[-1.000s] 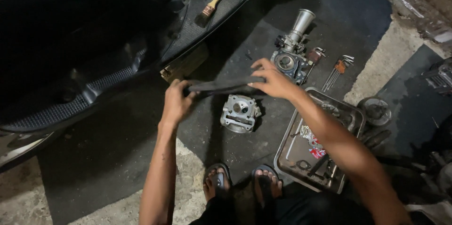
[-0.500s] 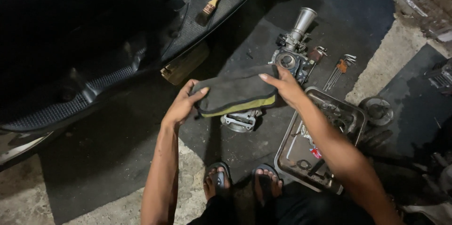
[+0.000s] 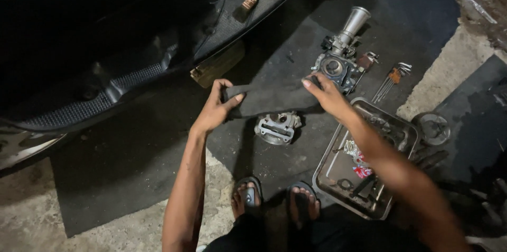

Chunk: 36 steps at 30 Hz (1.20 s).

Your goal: The person cleans a disassembled engine part using a cloth and sandpaper. They wipe the metal component with a rag and then rub its surfaces with sandpaper to remove residue.

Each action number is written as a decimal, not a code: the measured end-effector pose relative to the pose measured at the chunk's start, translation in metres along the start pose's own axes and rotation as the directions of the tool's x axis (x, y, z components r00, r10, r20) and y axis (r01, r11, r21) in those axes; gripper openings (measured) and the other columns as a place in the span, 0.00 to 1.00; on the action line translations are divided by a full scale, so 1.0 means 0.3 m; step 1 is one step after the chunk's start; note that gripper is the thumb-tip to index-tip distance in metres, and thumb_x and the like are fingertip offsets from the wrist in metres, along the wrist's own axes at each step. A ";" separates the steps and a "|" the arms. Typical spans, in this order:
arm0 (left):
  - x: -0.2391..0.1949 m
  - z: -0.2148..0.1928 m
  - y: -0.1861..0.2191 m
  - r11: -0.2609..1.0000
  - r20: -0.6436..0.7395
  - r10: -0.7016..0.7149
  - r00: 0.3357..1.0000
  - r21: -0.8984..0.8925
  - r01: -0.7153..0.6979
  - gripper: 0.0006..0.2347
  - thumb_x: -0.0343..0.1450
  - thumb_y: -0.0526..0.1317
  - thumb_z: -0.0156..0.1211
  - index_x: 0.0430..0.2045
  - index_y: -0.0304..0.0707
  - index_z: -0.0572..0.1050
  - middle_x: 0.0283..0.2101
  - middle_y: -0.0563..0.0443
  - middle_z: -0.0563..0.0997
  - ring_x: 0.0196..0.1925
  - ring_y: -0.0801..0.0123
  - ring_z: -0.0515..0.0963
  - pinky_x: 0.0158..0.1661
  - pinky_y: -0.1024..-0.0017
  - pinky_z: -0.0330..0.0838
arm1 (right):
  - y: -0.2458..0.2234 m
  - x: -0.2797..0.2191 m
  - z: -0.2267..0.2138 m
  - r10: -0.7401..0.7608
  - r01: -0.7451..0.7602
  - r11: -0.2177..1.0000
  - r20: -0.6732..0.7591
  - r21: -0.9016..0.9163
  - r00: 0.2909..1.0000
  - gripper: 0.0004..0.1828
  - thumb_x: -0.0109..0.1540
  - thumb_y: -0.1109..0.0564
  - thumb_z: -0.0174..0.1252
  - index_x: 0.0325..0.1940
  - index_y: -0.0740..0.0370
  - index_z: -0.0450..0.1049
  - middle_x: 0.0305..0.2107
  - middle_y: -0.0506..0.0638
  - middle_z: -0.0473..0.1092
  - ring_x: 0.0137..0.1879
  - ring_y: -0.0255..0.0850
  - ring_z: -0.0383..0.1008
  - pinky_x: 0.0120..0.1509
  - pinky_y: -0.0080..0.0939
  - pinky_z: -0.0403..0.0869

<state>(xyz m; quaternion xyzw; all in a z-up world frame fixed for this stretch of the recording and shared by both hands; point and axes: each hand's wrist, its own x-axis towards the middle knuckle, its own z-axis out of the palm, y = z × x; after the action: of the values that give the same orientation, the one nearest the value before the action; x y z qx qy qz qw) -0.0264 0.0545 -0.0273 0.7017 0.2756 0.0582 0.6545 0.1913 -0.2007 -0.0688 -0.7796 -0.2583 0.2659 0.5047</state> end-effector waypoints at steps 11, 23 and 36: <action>-0.082 -0.134 -0.022 1.000 -0.091 -0.023 0.996 -0.011 0.022 0.11 0.74 0.36 0.59 0.50 0.44 0.72 0.41 0.45 0.72 0.36 0.65 0.72 0.33 0.69 0.73 | -0.305 0.117 0.111 0.133 -0.059 0.965 0.282 -0.256 0.950 0.31 0.70 0.40 0.51 0.62 0.70 0.70 0.58 0.73 0.69 0.68 0.65 0.66 0.70 0.62 0.64; -0.356 -0.305 -0.167 0.993 -0.391 0.020 0.920 0.118 0.029 0.18 0.70 0.26 0.50 0.46 0.47 0.84 0.38 0.41 0.81 0.45 0.55 0.78 0.54 0.57 0.70 | -0.230 0.210 0.607 0.084 0.141 0.956 0.703 -0.257 0.706 0.19 0.67 0.46 0.56 0.58 0.56 0.73 0.56 0.66 0.71 0.68 0.63 0.68 0.71 0.61 0.67; -0.538 -0.243 -0.120 0.993 -0.716 0.111 0.689 0.100 -0.056 0.12 0.72 0.27 0.55 0.47 0.32 0.80 0.48 0.35 0.80 0.56 0.52 0.77 0.60 0.53 0.67 | -0.182 0.041 0.763 -0.213 0.284 0.958 0.564 -0.039 0.798 0.29 0.62 0.53 0.62 0.68 0.42 0.65 0.56 0.63 0.71 0.65 0.64 0.69 0.68 0.61 0.71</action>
<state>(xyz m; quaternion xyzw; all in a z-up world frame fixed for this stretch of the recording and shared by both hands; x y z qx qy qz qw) -0.2056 0.0440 -0.0064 0.6569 0.4795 0.3487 0.4657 0.0385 -0.0243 -0.1002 -0.6574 -0.5093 0.3954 0.3900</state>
